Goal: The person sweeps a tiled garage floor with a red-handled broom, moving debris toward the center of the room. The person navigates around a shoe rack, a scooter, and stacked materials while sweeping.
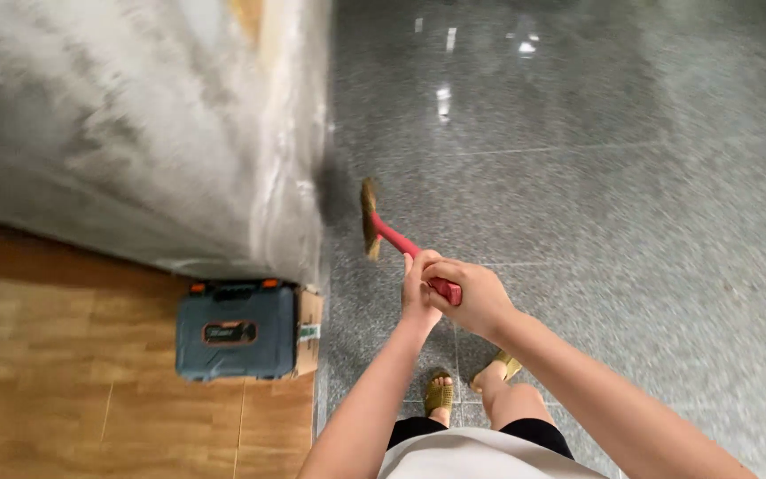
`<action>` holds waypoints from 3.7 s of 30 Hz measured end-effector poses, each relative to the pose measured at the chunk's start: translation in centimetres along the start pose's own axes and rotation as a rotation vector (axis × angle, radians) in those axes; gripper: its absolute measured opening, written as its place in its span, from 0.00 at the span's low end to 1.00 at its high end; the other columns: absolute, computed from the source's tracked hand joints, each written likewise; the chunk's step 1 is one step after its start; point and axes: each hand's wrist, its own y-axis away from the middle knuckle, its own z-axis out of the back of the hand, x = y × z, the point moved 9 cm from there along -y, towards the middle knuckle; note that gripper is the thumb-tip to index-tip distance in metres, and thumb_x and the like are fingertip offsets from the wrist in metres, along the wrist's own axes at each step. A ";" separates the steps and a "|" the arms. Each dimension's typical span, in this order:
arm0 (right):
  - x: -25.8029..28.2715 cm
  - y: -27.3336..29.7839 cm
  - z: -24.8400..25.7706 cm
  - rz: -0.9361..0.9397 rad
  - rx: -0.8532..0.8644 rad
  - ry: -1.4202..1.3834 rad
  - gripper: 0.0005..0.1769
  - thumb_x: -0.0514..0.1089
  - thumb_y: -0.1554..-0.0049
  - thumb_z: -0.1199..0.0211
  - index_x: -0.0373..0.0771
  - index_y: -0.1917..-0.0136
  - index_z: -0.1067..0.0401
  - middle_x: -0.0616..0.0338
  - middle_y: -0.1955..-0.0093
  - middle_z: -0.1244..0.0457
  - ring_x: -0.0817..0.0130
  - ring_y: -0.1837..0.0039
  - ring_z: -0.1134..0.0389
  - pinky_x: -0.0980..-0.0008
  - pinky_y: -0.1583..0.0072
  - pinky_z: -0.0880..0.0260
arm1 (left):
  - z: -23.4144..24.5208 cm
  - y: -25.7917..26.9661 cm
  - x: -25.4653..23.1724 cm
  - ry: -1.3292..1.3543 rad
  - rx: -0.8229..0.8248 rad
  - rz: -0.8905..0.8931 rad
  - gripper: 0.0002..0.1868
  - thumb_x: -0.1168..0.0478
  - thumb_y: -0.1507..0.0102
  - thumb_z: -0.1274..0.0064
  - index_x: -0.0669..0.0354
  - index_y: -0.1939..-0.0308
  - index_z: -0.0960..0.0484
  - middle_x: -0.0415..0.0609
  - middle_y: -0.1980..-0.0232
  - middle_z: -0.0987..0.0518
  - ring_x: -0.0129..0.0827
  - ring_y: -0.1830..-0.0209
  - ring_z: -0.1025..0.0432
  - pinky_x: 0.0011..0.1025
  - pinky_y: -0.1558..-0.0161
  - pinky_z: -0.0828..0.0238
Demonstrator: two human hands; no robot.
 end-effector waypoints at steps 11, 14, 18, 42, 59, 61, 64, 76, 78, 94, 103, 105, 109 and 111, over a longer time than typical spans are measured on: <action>-2.6 -5.1 -7.2 0.082 0.185 -0.124 0.18 0.48 0.51 0.31 0.55 0.45 0.22 0.61 0.40 0.30 0.47 0.41 0.28 0.47 0.43 0.27 | 17.1 -11.3 -1.7 -0.075 -0.310 -0.123 0.18 0.53 0.34 0.40 0.40 0.40 0.23 0.56 0.38 0.30 0.44 0.49 0.29 0.37 0.44 0.29; -6.4 -5.4 -4.8 0.039 0.172 -0.046 0.17 0.51 0.50 0.31 0.54 0.46 0.22 0.60 0.40 0.29 0.49 0.41 0.28 0.49 0.43 0.26 | 8.6 -8.9 0.3 -0.093 -0.218 -0.115 0.14 0.50 0.28 0.53 0.55 0.59 0.21 0.51 0.61 0.29 0.34 0.61 0.33 0.27 0.53 0.34; -10.8 -5.4 1.6 -0.053 0.138 0.048 0.10 0.54 0.49 0.34 0.53 0.54 0.23 0.57 0.52 0.28 0.46 0.48 0.27 0.47 0.48 0.26 | 1.8 -11.7 5.9 -0.046 -0.172 -0.021 0.15 0.50 0.28 0.53 0.54 0.65 0.25 0.42 0.67 0.30 0.30 0.67 0.35 0.24 0.61 0.36; -39.6 12.6 25.9 -0.860 -0.049 0.327 0.15 0.60 0.45 0.50 0.55 0.56 0.27 0.63 0.55 0.31 0.56 0.50 0.26 0.58 0.45 0.24 | -25.6 -15.4 39.8 -1.408 0.610 -0.113 0.09 0.68 0.38 0.54 0.52 0.57 0.22 0.43 0.56 0.22 0.29 0.50 0.27 0.28 0.45 0.31; -25.8 -6.6 27.9 -0.392 -0.214 0.192 0.11 0.56 0.49 0.42 0.55 0.54 0.28 0.59 0.55 0.31 0.51 0.49 0.27 0.52 0.50 0.25 | -26.5 -22.4 19.9 -1.547 0.295 -0.408 0.07 0.63 0.33 0.57 0.48 0.56 0.23 0.42 0.56 0.23 0.33 0.47 0.27 0.31 0.42 0.31; -23.2 -10.6 26.1 -0.293 -0.192 0.175 0.11 0.56 0.50 0.41 0.55 0.54 0.28 0.59 0.54 0.31 0.50 0.49 0.28 0.51 0.50 0.25 | -24.2 -24.7 14.4 -1.550 0.210 -0.465 0.07 0.62 0.33 0.57 0.48 0.56 0.23 0.42 0.56 0.23 0.33 0.46 0.27 0.32 0.42 0.31; -19.5 -16.7 22.8 -0.147 -0.160 0.098 0.10 0.55 0.50 0.39 0.57 0.54 0.26 0.60 0.51 0.30 0.49 0.48 0.27 0.50 0.50 0.26 | -28.6 -20.2 4.4 -1.265 0.099 -0.396 0.08 0.59 0.29 0.61 0.49 0.58 0.25 0.41 0.56 0.29 0.29 0.49 0.31 0.27 0.42 0.32; -13.4 -33.2 6.4 -0.017 0.080 -0.195 0.13 0.53 0.50 0.31 0.59 0.49 0.23 0.65 0.41 0.29 0.49 0.42 0.27 0.52 0.45 0.26 | -6.1 -31.1 -13.8 -0.242 -0.464 -0.166 0.49 0.63 0.42 0.41 0.32 0.20 0.46 0.57 0.31 0.36 0.38 0.49 0.32 0.27 0.50 0.27; -12.8 -34.2 5.4 -0.020 0.136 -0.187 0.12 0.53 0.49 0.31 0.59 0.49 0.23 0.64 0.42 0.28 0.47 0.44 0.27 0.50 0.45 0.26 | -4.3 -31.0 -14.5 -0.247 -0.507 -0.158 0.50 0.64 0.43 0.42 0.34 0.20 0.48 0.57 0.29 0.38 0.38 0.47 0.32 0.28 0.49 0.27; -25.7 -31.2 16.6 -0.448 0.178 0.248 0.12 0.60 0.51 0.34 0.60 0.54 0.22 0.60 0.54 0.28 0.49 0.50 0.26 0.49 0.47 0.25 | -17.0 -40.2 1.6 -1.106 0.144 -0.286 0.17 0.72 0.49 0.45 0.48 0.59 0.20 0.41 0.60 0.28 0.29 0.56 0.31 0.22 0.51 0.33; -32.9 -21.9 25.0 -0.754 0.069 0.270 0.07 0.55 0.50 0.40 0.59 0.58 0.24 0.60 0.56 0.28 0.52 0.49 0.26 0.54 0.47 0.24 | -18.5 -44.4 20.7 -1.143 0.667 -0.196 0.17 0.62 0.42 0.33 0.48 0.51 0.20 0.41 0.55 0.23 0.25 0.51 0.30 0.31 0.45 0.31; -34.4 -20.7 25.4 -0.792 0.036 0.273 0.06 0.54 0.50 0.41 0.59 0.59 0.25 0.60 0.57 0.28 0.52 0.50 0.26 0.54 0.47 0.24 | -20.0 -43.3 22.0 -1.204 0.709 -0.142 0.18 0.60 0.42 0.33 0.45 0.49 0.20 0.40 0.54 0.22 0.25 0.50 0.28 0.30 0.43 0.31; -36.3 -19.9 24.6 -0.791 -0.036 0.278 0.05 0.51 0.48 0.42 0.56 0.59 0.25 0.59 0.57 0.30 0.53 0.52 0.25 0.55 0.49 0.23 | -23.1 -40.3 22.3 -1.268 0.751 0.024 0.18 0.64 0.42 0.39 0.49 0.50 0.24 0.43 0.52 0.23 0.32 0.48 0.29 0.35 0.40 0.34; -36.8 -19.7 24.1 -0.795 -0.042 0.312 0.06 0.51 0.48 0.43 0.56 0.61 0.25 0.59 0.58 0.30 0.53 0.53 0.25 0.55 0.49 0.23 | -24.6 -38.8 21.8 -1.207 0.751 0.097 0.16 0.62 0.40 0.44 0.49 0.49 0.25 0.43 0.52 0.24 0.31 0.48 0.29 0.34 0.40 0.34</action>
